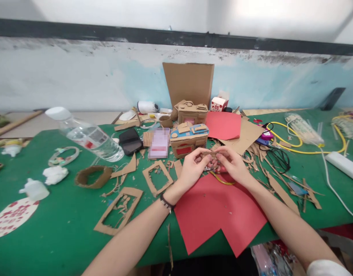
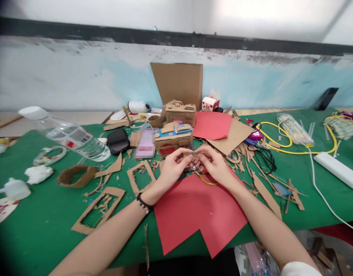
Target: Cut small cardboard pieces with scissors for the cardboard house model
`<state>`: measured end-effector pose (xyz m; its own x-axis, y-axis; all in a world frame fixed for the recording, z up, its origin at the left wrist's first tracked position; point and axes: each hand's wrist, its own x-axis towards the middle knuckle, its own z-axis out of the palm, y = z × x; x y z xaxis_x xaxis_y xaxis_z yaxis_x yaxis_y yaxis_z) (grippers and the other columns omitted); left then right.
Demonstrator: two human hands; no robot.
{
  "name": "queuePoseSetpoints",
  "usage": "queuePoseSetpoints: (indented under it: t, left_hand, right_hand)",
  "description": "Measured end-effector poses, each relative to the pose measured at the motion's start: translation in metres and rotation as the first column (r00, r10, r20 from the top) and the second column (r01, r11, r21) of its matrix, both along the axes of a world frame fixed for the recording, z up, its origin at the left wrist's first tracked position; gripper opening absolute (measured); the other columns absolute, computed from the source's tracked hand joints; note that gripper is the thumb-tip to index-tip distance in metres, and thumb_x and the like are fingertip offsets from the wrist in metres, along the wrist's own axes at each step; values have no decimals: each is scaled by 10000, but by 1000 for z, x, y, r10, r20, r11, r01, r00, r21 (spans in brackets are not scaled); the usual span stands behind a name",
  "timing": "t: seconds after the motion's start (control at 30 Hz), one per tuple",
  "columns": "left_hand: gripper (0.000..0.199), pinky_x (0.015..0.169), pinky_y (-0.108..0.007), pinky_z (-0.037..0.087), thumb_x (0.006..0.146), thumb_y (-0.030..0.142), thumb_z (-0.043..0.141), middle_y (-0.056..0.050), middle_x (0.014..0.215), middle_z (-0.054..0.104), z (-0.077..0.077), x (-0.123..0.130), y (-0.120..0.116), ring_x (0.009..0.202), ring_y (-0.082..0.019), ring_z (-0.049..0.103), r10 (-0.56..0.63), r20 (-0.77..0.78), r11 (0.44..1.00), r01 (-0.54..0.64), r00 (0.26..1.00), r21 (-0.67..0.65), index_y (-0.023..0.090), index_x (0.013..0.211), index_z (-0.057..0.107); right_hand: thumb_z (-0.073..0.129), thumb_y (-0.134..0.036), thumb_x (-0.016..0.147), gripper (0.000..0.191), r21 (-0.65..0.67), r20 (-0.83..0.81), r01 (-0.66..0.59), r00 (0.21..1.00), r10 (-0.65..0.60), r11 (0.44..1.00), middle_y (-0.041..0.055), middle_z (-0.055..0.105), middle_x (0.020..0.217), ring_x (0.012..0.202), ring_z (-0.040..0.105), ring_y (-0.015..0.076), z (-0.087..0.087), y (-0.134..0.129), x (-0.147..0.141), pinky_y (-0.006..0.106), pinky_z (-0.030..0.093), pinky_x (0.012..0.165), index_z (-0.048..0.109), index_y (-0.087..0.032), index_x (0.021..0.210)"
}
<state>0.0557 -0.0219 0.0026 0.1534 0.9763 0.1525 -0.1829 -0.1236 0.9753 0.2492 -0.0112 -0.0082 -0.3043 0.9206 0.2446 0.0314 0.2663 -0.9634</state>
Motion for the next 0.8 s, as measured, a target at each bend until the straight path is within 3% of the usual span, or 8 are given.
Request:
queuePoseSetpoints:
  t: [0.23,0.4,0.5,0.6,0.8]
  left_hand:
    - [194,671,-260,592,892,319,790,2,766,723,-2,1,3,678,-145,707,-13,57,1000,14,998,-11,192,999,690]
    - [307,787,-286,631,851,313,821,-24,914,762,-7,1,4,844,-174,768,51,23,999,-50,998,-20,193,1094,677]
    - [232,810,-290,625,871,311,799,-30,941,764,-7,-1,3,876,-178,763,128,-112,989,-119,985,84,198,1041,690]
    - [169,791,-275,611,911,296,760,-33,960,775,-7,-2,1,858,-168,754,152,-220,979,-116,964,165,201,1045,719]
    - [204,676,-259,605,940,361,759,-25,863,766,-3,-3,-1,752,-170,743,147,-220,986,-126,964,109,209,1070,723]
  right_hand:
    - [658,-493,1084,230,2,12,-40,999,40,999,29,757,962,775,759,185,-4,2,0,310,676,658,707,-291,1183]
    - [683,-482,1060,227,-7,-11,-7,1000,7,1000,28,755,947,794,773,202,-6,3,-2,293,661,601,662,-278,1157]
    - [700,-439,1053,200,135,122,93,986,-110,986,45,780,1001,863,786,216,-9,4,-2,314,672,673,687,-262,1144]
    - [698,-363,1057,139,334,260,131,939,-225,933,64,809,1075,979,799,238,-11,4,0,356,680,814,744,-252,1126]
    - [653,-327,1080,136,414,290,170,906,-307,894,73,827,1052,919,820,245,-13,5,4,358,681,786,742,-244,1141]
